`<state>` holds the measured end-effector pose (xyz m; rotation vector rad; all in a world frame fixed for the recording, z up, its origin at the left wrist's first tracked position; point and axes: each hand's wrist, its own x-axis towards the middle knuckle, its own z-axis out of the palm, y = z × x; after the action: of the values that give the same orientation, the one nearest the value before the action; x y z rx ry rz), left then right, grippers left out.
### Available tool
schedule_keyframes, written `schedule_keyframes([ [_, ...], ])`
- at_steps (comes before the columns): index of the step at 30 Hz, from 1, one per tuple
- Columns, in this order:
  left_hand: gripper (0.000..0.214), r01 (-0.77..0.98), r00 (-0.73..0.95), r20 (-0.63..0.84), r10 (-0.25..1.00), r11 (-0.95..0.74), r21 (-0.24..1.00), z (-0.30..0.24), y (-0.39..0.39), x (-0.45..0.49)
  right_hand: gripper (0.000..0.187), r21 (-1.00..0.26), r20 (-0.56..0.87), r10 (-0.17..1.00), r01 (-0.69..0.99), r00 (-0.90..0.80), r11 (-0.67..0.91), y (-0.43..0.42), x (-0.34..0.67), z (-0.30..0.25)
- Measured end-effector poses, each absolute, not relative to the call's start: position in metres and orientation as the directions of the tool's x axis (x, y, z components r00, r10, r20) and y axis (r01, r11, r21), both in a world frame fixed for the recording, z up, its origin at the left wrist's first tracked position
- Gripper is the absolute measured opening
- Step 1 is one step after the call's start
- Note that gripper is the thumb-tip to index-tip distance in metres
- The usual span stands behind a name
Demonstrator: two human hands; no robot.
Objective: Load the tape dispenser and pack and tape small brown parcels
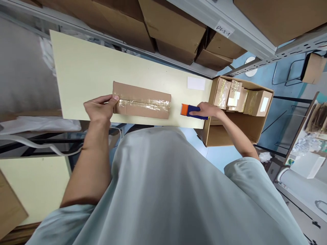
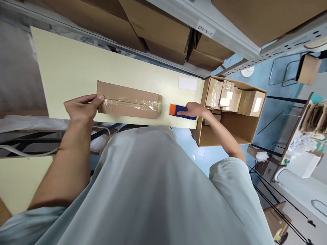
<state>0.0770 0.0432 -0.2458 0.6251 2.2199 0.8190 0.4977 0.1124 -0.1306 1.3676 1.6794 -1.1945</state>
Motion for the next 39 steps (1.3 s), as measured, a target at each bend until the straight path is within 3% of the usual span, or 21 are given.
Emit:
schedule_keyframes([
  [4, 0.015, 0.113, -0.657, -0.489, 0.573, 0.717, 0.688, -0.235, 0.047, 0.083, 0.061, -0.122, -0.874, 0.465, 0.99, -0.143, 0.076, 0.097, 0.469, -0.146],
  [8, 0.013, 0.153, -0.635, -0.505, 0.585, 0.736, 0.66, -0.235, 0.05, 0.086, 0.059, -0.089, -0.839, 0.537, 0.996, -0.089, 0.026, 0.08, 0.435, -0.172],
  [11, 0.014, 0.203, -0.619, -0.495, 0.61, 0.732, 0.65, -0.238, 0.049, 0.084, 0.045, -0.001, -0.831, 0.557, 1.0, 0.009, -0.019, 0.07, 0.423, -0.19],
  [14, 0.028, 0.257, -0.605, -0.477, 0.638, 0.723, 0.641, -0.234, 0.047, 0.085, 0.043, 0.037, -0.829, 0.556, 0.998, 0.062, -0.057, 0.06, 0.431, -0.193],
  [17, 0.042, 0.447, -0.583, -0.287, 0.76, 0.595, 0.668, -0.216, 0.047, 0.102, 0.058, -0.051, -0.791, 0.61, 0.988, 0.049, -0.145, 0.058, 0.448, -0.177],
  [19, 0.027, 0.567, -0.45, -0.115, 0.885, 0.383, 0.73, -0.194, 0.051, 0.127, 0.06, -0.188, -0.737, 0.675, 0.957, 0.011, -0.222, 0.065, 0.452, -0.158],
  [21, 0.013, 0.569, -0.236, -0.001, 0.972, 0.139, 0.811, -0.168, 0.06, 0.158, 0.06, -0.337, -0.661, 0.75, 0.908, -0.039, -0.249, 0.08, 0.448, -0.135],
  [24, 0.02, 0.506, -0.062, 0.169, 0.984, -0.115, 0.855, -0.126, 0.083, 0.198, 0.062, -0.5, -0.511, 0.849, 0.849, -0.134, -0.167, 0.116, 0.427, -0.096],
  [27, 0.029, 0.444, -0.065, 0.321, 0.945, -0.26, 0.857, -0.09, 0.118, 0.211, 0.052, -0.565, -0.297, 0.919, 0.824, -0.26, 0.05, 0.165, 0.397, -0.055],
  [30, 0.04, 0.429, -0.142, 0.373, 0.917, -0.283, 0.858, -0.062, 0.163, 0.202, 0.042, -0.461, -0.105, 0.927, 0.843, -0.36, 0.276, 0.227, 0.362, -0.014],
  [33, 0.049, 0.445, -0.167, 0.37, 0.914, -0.265, 0.855, -0.04, 0.207, 0.185, 0.038, -0.306, -0.037, 0.908, 0.869, -0.418, 0.388, 0.292, 0.321, 0.018],
  [39, 0.063, 0.51, -0.139, 0.285, 0.949, -0.178, 0.842, -0.034, 0.228, 0.161, 0.036, -0.086, -0.209, 0.855, 0.88, -0.474, 0.467, 0.375, 0.245, 0.031],
])
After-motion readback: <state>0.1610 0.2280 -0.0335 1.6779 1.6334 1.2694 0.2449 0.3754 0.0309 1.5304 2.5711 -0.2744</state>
